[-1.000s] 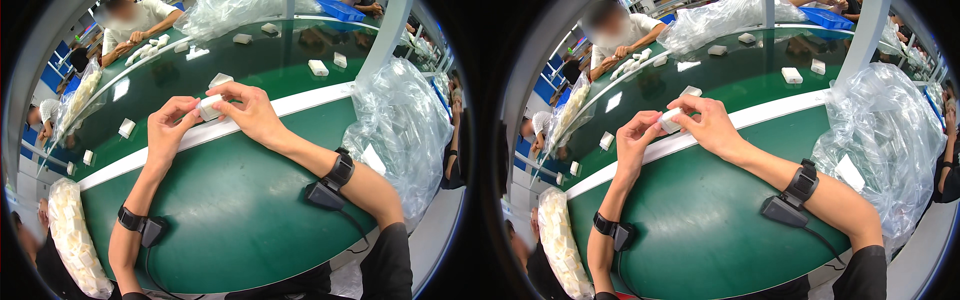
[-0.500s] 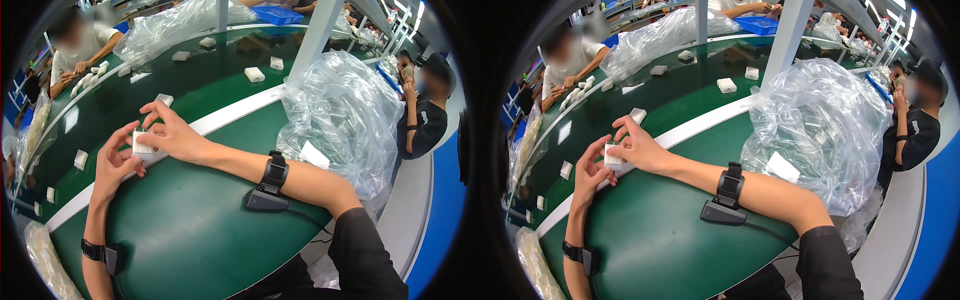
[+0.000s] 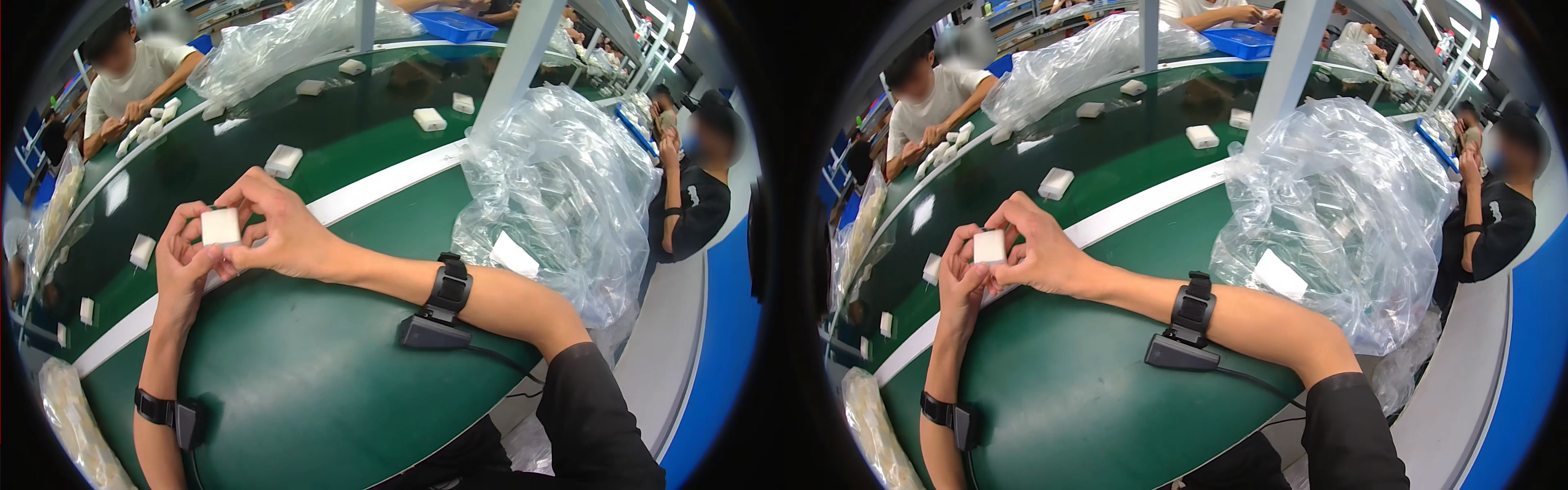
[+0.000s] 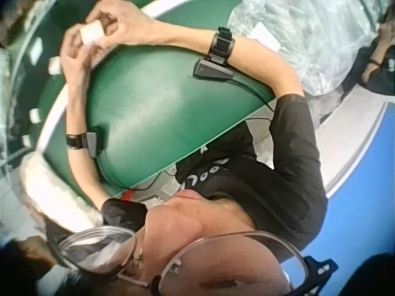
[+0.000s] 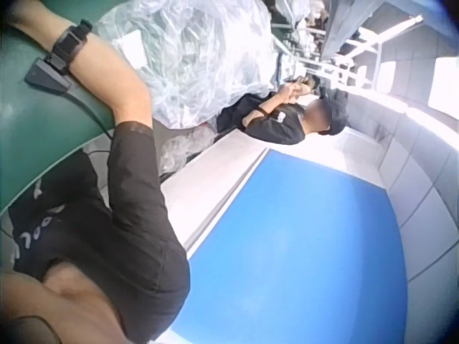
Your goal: Manually assemble small plastic components at a factory conveyor belt.
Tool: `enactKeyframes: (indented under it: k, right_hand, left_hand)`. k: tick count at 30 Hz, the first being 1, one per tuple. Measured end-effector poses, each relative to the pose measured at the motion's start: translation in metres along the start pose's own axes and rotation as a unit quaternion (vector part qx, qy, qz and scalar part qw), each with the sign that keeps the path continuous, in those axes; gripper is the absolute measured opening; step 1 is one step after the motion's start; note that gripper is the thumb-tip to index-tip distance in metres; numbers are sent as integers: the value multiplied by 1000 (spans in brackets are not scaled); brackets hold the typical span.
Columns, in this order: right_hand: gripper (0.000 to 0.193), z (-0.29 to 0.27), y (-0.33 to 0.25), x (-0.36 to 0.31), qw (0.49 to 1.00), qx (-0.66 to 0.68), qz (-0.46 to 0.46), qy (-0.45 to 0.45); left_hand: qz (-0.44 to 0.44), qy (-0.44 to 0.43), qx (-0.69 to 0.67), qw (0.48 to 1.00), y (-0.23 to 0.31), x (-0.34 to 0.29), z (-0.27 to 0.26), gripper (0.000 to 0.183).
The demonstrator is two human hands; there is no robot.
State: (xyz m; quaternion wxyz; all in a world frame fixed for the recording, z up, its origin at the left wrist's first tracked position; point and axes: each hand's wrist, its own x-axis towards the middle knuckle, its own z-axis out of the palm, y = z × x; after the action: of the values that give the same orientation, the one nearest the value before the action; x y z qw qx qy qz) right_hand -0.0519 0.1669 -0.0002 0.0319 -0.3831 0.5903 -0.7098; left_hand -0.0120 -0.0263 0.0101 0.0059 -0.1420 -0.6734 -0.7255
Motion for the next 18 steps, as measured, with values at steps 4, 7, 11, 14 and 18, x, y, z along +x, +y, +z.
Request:
enactKeyframes:
  k: [4,7,11,14,18]
  right_hand:
    - [42,4,2,0,999,-32,-25,32]
    - [44,-2,2,0,993,-83,-75,38]
    - [48,-1,4,-1,994,-83,-66,40]
    - [53,-6,8,0,990,-125,-68,15]
    - [58,-4,12,-2,976,-197,-86,27]
  left_hand:
    - [8,17,-26,999,-3,1,6,53]
    - [-10,-10,-40,999,3,1,5,62]
    - [10,-25,-61,998,1,0,0,63]
    - [10,-11,-62,998,0,0,2,62]
    - [24,-6,23,999,-5,4,-11,63]
